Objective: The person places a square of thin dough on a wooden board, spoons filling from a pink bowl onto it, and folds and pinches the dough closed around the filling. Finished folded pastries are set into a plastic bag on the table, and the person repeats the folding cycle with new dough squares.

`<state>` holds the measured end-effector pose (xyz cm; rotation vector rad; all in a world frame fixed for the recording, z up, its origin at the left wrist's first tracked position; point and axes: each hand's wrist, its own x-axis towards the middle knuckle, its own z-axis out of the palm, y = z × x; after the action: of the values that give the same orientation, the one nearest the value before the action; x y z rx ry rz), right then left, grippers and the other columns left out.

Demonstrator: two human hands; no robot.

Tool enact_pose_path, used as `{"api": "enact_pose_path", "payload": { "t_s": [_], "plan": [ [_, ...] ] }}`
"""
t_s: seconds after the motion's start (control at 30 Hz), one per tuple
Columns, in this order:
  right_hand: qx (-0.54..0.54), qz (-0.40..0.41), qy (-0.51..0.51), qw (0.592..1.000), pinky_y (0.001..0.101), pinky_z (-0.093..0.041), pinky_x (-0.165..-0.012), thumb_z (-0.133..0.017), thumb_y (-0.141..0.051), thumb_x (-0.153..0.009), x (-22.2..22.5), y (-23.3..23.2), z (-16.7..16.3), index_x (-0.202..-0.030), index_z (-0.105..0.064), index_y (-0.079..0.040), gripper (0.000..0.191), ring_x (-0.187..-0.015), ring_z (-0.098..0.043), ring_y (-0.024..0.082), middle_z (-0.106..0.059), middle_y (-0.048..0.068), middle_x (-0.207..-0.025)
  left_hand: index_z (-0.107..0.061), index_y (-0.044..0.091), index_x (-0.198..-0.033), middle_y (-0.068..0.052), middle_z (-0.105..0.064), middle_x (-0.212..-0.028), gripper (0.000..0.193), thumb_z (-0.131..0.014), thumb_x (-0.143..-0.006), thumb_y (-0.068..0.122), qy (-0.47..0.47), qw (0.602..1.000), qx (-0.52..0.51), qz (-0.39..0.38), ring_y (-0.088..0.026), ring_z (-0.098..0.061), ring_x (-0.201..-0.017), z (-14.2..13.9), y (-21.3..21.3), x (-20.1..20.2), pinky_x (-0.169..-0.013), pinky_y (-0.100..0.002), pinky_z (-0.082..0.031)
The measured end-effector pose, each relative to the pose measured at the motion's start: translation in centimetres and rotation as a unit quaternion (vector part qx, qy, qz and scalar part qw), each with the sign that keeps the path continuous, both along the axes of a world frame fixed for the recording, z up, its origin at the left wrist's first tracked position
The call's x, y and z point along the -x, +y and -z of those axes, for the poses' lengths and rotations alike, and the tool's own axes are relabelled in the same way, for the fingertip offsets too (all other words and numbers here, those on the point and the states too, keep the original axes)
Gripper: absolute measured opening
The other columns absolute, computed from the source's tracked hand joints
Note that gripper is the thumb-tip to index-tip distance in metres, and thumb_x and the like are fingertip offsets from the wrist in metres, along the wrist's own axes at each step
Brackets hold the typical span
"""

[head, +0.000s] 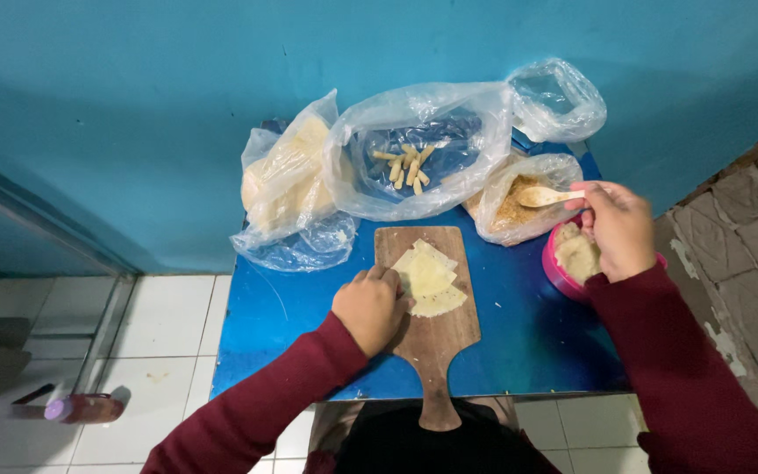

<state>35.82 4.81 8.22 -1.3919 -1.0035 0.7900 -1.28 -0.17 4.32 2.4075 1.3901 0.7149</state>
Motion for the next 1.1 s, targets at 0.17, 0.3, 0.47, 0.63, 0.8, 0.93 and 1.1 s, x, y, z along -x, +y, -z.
{"api": "enact_pose_path", "payload": {
  "t_s": [0.17,0.3,0.47,0.63,0.8,0.93,1.1],
  "plan": [
    [-0.016,-0.021,-0.125,0.992,0.019,-0.04,-0.056,-0.057,-0.013,-0.105,1.6,0.5,0.9,-0.113,-0.072,0.0,0.021,-0.063,-0.051,0.001,-0.073,0.004,-0.089,-0.066,0.005,-0.089,-0.015,-0.068,-0.095,0.019,-0.071,-0.083,0.023,0.016,1.0,-0.001,0.005,-0.034,-0.068,-0.088,0.5,0.3,-0.4,-0.072,-0.045,-0.056],
    [0.003,-0.024,-0.108,0.994,0.0194,-0.041,-0.056,-0.056,-0.013,-0.105,1.9,1.2,1.2,-0.115,-0.072,0.0,0.023,-0.062,-0.048,0.002,-0.074,0.004,-0.089,-0.066,0.006,-0.087,-0.016,-0.068,-0.093,0.016,-0.069,-0.084,0.021,0.009,1.0,0.018,0.013,-0.036,-0.068,-0.087,0.6,0.5,-0.5,-0.072,-0.046,-0.056],
    [-0.004,-0.019,-0.006,1.0,0.018,-0.039,-0.056,-0.056,-0.014,-0.107,0.8,0.0,0.8,-0.119,-0.069,0.001,0.023,-0.062,-0.048,0.002,-0.072,0.006,-0.091,-0.061,0.005,-0.09,-0.016,-0.068,-0.092,0.017,-0.068,-0.085,0.02,-0.034,0.998,-0.035,0.036,-0.038,-0.068,-0.086,0.3,0.2,-0.5,-0.071,-0.046,-0.056],
    [-0.021,-0.01,0.04,0.999,0.0199,-0.037,-0.051,-0.055,-0.012,-0.109,1.0,-2.8,-0.6,-0.115,-0.067,0.002,0.02,-0.059,-0.048,0.003,-0.07,0.008,-0.088,-0.057,0.007,-0.102,-0.016,-0.069,-0.084,0.026,-0.07,-0.089,0.024,-0.069,0.997,0.024,0.029,-0.038,-0.068,-0.079,-0.1,-0.3,-0.8,-0.065,-0.048,-0.054],
    [-0.004,-0.074,0.023,0.997,0.0211,-0.037,-0.051,-0.05,-0.015,-0.109,4.7,-7.1,-0.4,-0.111,-0.066,0.002,0.023,-0.057,-0.047,0.006,-0.07,0.008,-0.085,-0.054,0.009,-0.106,-0.011,-0.068,-0.071,0.028,-0.071,-0.086,0.021,-0.113,0.991,0.049,0.047,-0.034,-0.069,-0.076,-0.3,-0.4,-0.5,-0.065,-0.046,-0.054],
    [0.053,-0.121,-0.024,0.991,0.0216,-0.039,-0.053,-0.05,-0.017,-0.107,8.3,-8.8,1.3,-0.112,-0.07,0.001,0.028,-0.061,-0.048,0.005,-0.069,0.005,-0.081,-0.054,0.01,-0.106,-0.01,-0.068,-0.072,0.027,-0.07,-0.085,0.019,-0.121,0.991,0.054,0.034,-0.033,-0.07,-0.074,-0.4,-0.4,-0.4,-0.064,-0.045,-0.054],
    [-0.001,-0.17,-0.106,0.98,0.0226,-0.043,-0.059,-0.053,-0.019,-0.107,10.5,-9.4,2.8,-0.114,-0.071,-0.002,0.026,-0.064,-0.05,0.005,-0.072,0.004,-0.083,-0.054,0.008,-0.109,-0.01,-0.069,-0.075,0.025,-0.066,-0.088,0.015,-0.152,0.984,0.081,0.052,-0.032,-0.07,-0.075,-0.7,-0.3,-0.4,-0.066,-0.044,-0.054]
  ]
}}
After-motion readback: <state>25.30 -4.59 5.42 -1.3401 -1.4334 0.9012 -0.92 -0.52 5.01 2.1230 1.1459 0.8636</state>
